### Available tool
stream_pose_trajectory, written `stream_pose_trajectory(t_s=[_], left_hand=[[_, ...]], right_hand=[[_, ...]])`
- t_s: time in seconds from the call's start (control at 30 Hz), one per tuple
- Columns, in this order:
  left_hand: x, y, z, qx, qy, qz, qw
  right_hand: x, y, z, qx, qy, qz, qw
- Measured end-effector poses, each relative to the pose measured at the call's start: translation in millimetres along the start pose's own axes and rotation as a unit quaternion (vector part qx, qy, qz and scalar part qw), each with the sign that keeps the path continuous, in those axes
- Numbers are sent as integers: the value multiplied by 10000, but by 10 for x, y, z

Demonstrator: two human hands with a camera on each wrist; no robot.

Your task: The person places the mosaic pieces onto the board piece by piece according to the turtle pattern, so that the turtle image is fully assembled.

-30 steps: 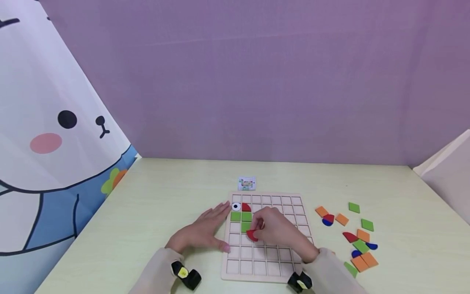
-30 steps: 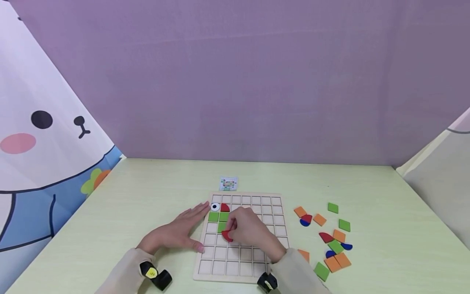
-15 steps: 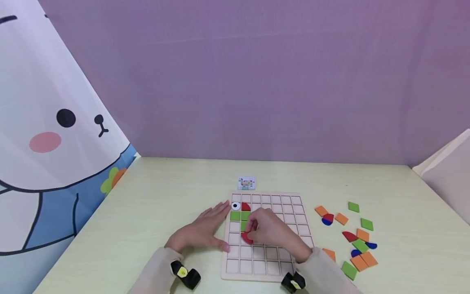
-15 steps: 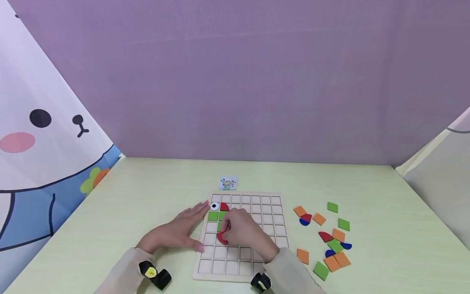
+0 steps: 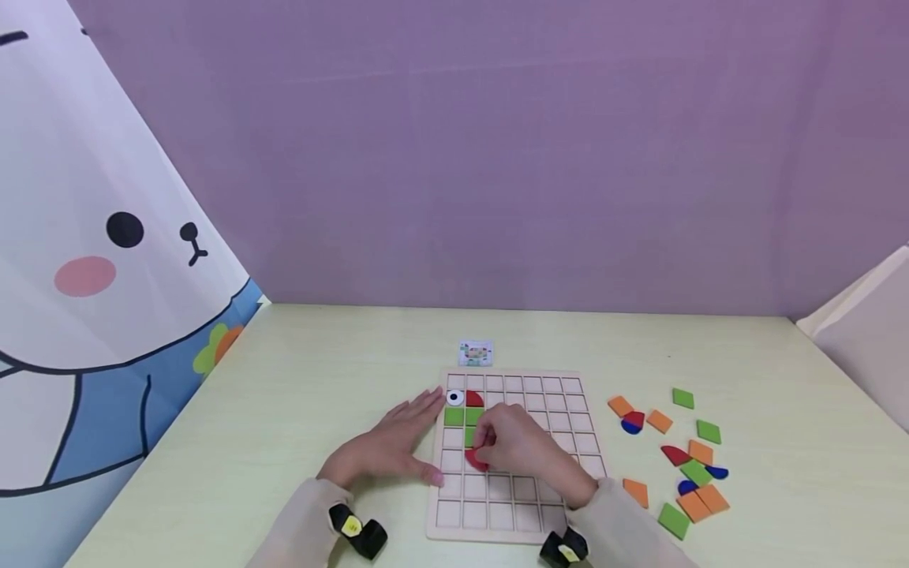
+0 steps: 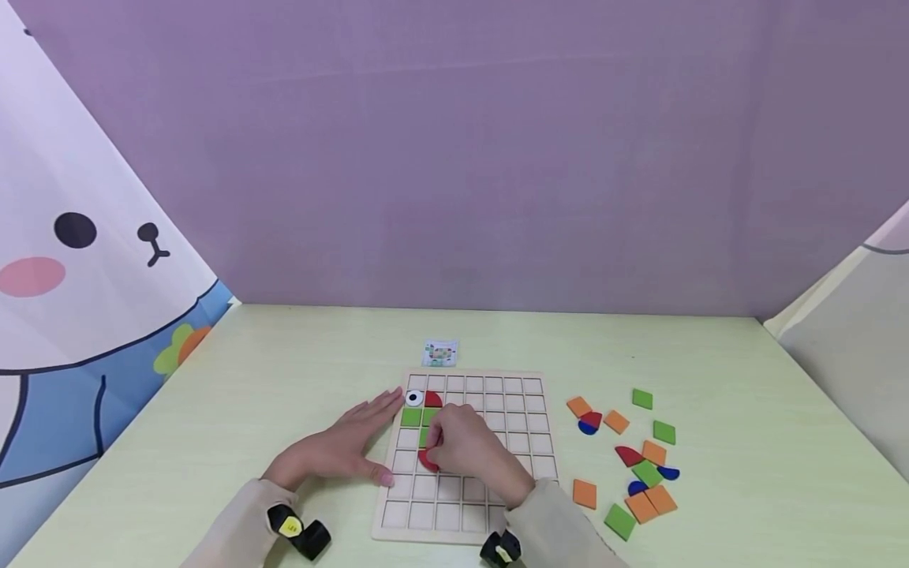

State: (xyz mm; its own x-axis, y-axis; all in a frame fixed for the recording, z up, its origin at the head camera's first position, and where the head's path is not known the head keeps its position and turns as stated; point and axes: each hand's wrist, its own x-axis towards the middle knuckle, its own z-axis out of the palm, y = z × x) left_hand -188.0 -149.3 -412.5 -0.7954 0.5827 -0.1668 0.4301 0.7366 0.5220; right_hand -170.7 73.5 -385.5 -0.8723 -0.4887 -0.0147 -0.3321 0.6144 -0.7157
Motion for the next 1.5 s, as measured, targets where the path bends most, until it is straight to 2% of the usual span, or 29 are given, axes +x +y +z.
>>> stream_pose_trajectory(t_s=[0.27, 0.4, 0.63, 0.9, 1.5], left_hand=[[-3, 5, 2, 6, -5, -3, 10000], [-9, 11, -7, -9, 7, 1, 10000], [-13, 23, -12, 72, -16, -14, 10000], [-1, 27, -11, 39, 0, 36, 10000], [12, 7, -4, 41, -11, -26, 10000]], right_hand=[[-7, -16, 38, -202, 96, 216, 9995], [-17, -31, 38, -208, 119, 205, 9995], [-28, -49, 16, -139, -82, 242, 9996], [-21, -38, 44, -227, 128, 228, 9994], [-51, -80, 17, -449, 62, 473, 9979]])
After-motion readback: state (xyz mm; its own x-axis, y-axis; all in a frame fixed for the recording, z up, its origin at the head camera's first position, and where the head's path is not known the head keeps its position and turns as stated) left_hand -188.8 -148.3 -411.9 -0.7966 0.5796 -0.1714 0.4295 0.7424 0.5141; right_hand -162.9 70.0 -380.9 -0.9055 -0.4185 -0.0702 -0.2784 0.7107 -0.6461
